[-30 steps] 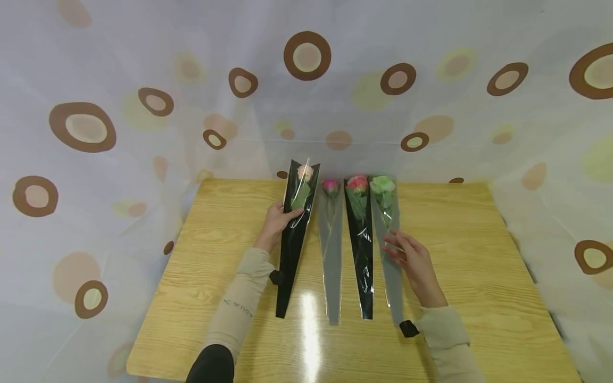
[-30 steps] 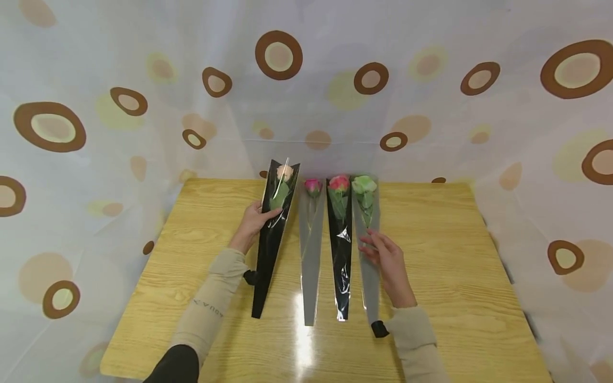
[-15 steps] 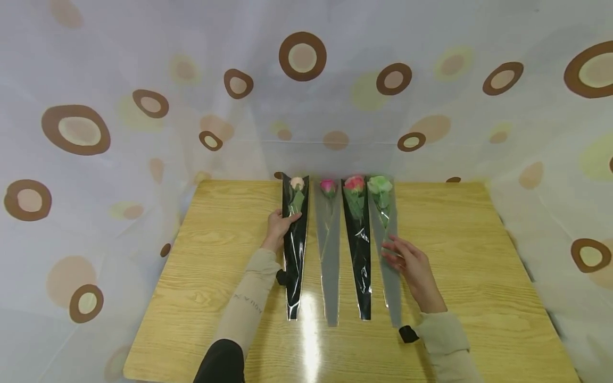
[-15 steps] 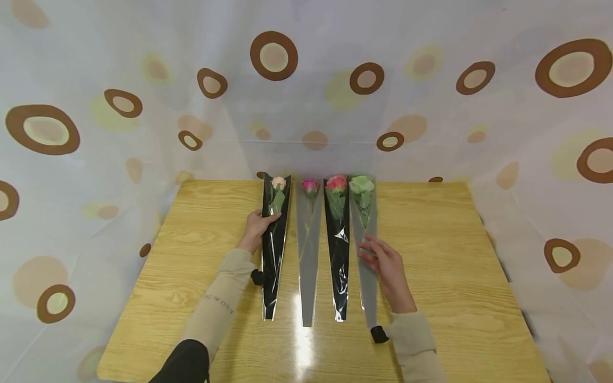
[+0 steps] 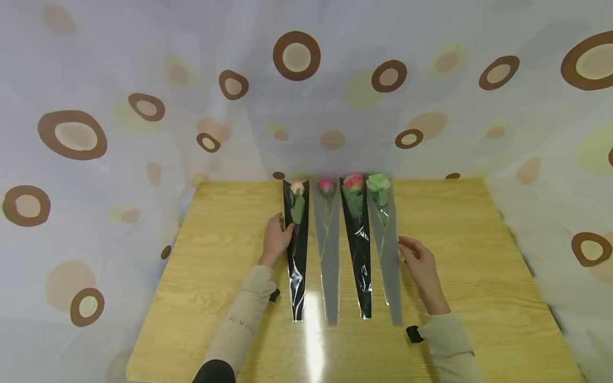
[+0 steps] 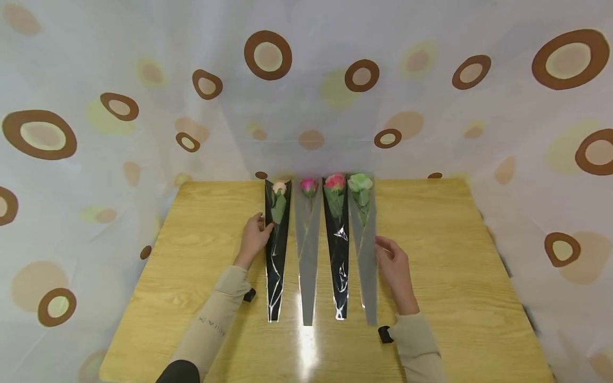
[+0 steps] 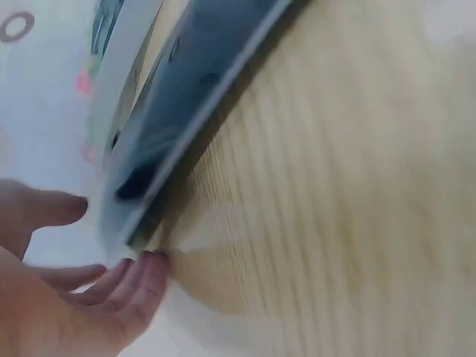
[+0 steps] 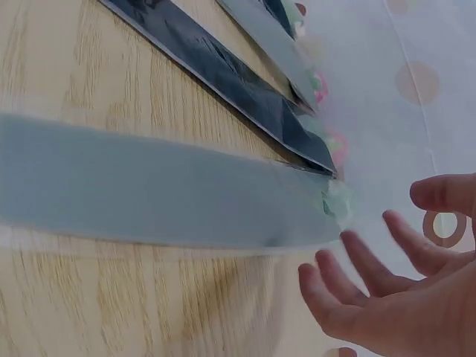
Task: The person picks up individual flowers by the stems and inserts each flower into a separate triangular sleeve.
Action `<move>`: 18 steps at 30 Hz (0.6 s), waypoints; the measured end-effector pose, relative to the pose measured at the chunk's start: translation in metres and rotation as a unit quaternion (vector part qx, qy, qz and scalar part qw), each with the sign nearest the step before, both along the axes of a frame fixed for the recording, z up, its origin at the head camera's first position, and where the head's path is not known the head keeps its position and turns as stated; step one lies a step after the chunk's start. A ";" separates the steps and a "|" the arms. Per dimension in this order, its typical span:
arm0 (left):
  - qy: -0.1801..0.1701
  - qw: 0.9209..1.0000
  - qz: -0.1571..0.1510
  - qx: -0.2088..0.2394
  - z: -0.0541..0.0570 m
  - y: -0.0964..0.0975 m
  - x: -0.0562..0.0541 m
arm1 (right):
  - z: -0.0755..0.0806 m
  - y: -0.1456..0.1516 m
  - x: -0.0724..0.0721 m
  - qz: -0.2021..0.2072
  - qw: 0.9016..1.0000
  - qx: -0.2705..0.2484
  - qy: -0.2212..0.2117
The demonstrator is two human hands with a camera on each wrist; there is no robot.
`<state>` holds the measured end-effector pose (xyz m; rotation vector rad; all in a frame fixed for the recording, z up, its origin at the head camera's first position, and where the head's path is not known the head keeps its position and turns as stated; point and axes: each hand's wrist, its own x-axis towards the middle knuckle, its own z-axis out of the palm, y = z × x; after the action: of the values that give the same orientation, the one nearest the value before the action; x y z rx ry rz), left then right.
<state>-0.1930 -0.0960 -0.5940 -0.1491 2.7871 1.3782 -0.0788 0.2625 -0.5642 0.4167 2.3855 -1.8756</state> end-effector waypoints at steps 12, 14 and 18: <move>-0.018 0.957 -0.219 -0.191 -0.008 0.000 0.045 | -0.010 -0.004 -0.006 0.059 0.996 -0.006 -0.071; -0.016 0.953 -0.224 -0.205 -0.009 0.001 0.046 | -0.011 -0.003 -0.006 0.063 0.995 -0.011 -0.074; -0.020 0.950 -0.227 -0.212 -0.011 0.002 0.044 | -0.013 -0.004 -0.005 0.068 0.994 -0.018 -0.081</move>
<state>-0.1491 -0.0935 -0.6049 0.4256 2.7881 0.6620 -0.0839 0.2582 -0.5767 0.3768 2.2126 -1.7529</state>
